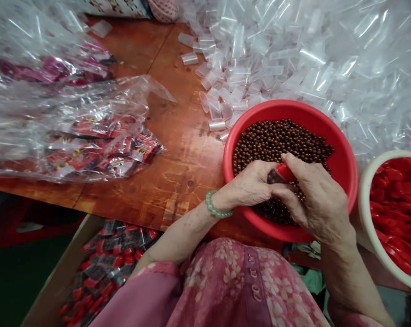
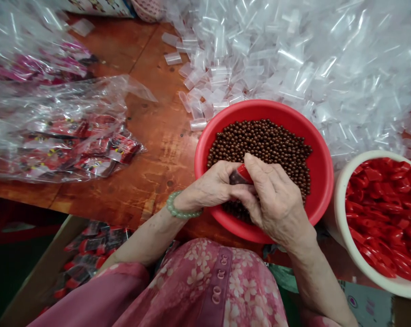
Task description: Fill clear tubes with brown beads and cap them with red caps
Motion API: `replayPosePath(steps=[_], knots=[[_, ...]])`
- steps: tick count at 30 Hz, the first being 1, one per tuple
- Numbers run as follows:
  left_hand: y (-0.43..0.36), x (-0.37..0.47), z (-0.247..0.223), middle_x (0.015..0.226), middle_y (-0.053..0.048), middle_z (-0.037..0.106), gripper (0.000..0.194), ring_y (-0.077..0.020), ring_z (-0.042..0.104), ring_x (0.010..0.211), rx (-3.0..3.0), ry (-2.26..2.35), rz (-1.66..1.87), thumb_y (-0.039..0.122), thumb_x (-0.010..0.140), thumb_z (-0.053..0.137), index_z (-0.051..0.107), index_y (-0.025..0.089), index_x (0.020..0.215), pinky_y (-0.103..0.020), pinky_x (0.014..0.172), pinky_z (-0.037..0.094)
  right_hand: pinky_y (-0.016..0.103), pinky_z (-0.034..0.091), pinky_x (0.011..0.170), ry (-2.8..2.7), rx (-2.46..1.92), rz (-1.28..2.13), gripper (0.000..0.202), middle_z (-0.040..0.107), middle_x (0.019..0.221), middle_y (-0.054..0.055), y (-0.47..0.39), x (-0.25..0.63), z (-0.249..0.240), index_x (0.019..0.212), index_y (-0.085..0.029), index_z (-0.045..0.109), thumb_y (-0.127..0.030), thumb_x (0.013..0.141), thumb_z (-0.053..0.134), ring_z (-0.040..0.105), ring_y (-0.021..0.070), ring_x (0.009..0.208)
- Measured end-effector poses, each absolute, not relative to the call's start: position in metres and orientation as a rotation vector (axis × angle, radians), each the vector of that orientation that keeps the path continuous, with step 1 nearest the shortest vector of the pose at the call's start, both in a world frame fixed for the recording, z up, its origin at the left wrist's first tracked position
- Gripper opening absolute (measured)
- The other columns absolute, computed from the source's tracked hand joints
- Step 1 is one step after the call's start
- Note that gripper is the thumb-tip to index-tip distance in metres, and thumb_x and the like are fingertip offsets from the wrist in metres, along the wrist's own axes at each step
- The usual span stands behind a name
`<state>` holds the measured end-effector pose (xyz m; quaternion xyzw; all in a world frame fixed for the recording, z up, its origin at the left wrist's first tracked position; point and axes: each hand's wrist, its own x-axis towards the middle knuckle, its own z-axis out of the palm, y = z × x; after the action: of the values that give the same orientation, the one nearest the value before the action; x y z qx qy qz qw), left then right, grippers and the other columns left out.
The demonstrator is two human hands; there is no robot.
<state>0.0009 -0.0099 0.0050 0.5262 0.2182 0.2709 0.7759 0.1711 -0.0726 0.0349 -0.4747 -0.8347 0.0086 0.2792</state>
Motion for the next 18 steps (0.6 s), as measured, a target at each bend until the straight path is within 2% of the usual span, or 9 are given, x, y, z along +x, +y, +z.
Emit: replayPosePath(steps=[3, 5, 7, 10, 13, 18], knots=[[-0.010, 0.002, 0.005, 0.058, 0.004, 0.048, 0.044, -0.0073, 0.042, 0.054, 1.072, 0.488, 0.554, 0.045, 0.080, 0.080, 0.051, 0.017, 0.063, -0.024, 0.052, 0.034, 0.058, 0.058, 0.100, -2.278, -1.285, 0.016, 0.088, 0.064, 0.140, 0.024, -0.074, 0.166, 0.028, 0.162, -0.014, 0.035, -0.052, 0.091, 0.071, 0.065, 0.0389, 0.124], [-0.010, 0.004, 0.004, 0.057, 0.003, 0.053, 0.045, -0.0086, 0.047, 0.054, 1.040, 0.494, 0.530, 0.049, 0.077, 0.083, 0.054, 0.017, 0.063, -0.024, 0.052, 0.038, 0.058, 0.058, 0.099, -2.270, -1.307, -0.049, 0.095, 0.063, 0.138, 0.026, -0.073, 0.161, 0.024, 0.163, -0.012, 0.031, -0.053, 0.089, 0.074, 0.064, 0.0395, 0.123], [-0.010, 0.006, 0.001, 0.061, 0.003, 0.057, 0.046, -0.0094, 0.051, 0.058, 0.993, 0.493, 0.550, 0.050, 0.073, 0.086, 0.057, 0.016, 0.065, -0.024, 0.056, 0.042, 0.057, 0.058, 0.097, -2.261, -1.327, -0.148, 0.093, 0.063, 0.135, 0.027, -0.072, 0.157, 0.020, 0.163, -0.010, 0.030, -0.047, 0.089, 0.073, 0.064, 0.0390, 0.123], [-0.009, 0.008, -0.001, 0.065, 0.003, 0.059, 0.047, -0.0098, 0.053, 0.065, 0.899, 0.472, 0.591, 0.050, 0.066, 0.092, 0.061, 0.015, 0.067, -0.025, 0.064, 0.047, 0.055, 0.057, 0.095, -2.259, -1.355, -0.236, 0.089, 0.063, 0.137, 0.025, -0.071, 0.152, 0.019, 0.164, -0.014, 0.027, -0.039, 0.090, 0.070, 0.064, 0.0377, 0.125], [-0.008, 0.007, -0.001, 0.067, 0.001, 0.061, 0.049, -0.0103, 0.055, 0.065, 0.810, 0.433, 0.537, 0.051, 0.064, 0.094, 0.062, 0.014, 0.067, -0.025, 0.064, 0.047, 0.053, 0.057, 0.094, -2.263, -1.332, -0.251, 0.086, 0.065, 0.134, 0.023, -0.069, 0.154, 0.019, 0.163, -0.015, 0.028, -0.036, 0.089, 0.069, 0.066, 0.0362, 0.121], [-0.010, 0.005, 0.001, 0.065, -0.001, 0.062, 0.047, -0.0092, 0.055, 0.062, 0.740, 0.349, 0.469, 0.048, 0.065, 0.094, 0.063, 0.013, 0.066, -0.024, 0.061, 0.044, 0.050, 0.058, 0.089, -2.223, -1.267, -0.318, 0.082, 0.072, 0.120, 0.019, -0.065, 0.160, 0.016, 0.155, -0.015, 0.040, -0.041, 0.085, 0.073, 0.071, 0.0342, 0.105]])
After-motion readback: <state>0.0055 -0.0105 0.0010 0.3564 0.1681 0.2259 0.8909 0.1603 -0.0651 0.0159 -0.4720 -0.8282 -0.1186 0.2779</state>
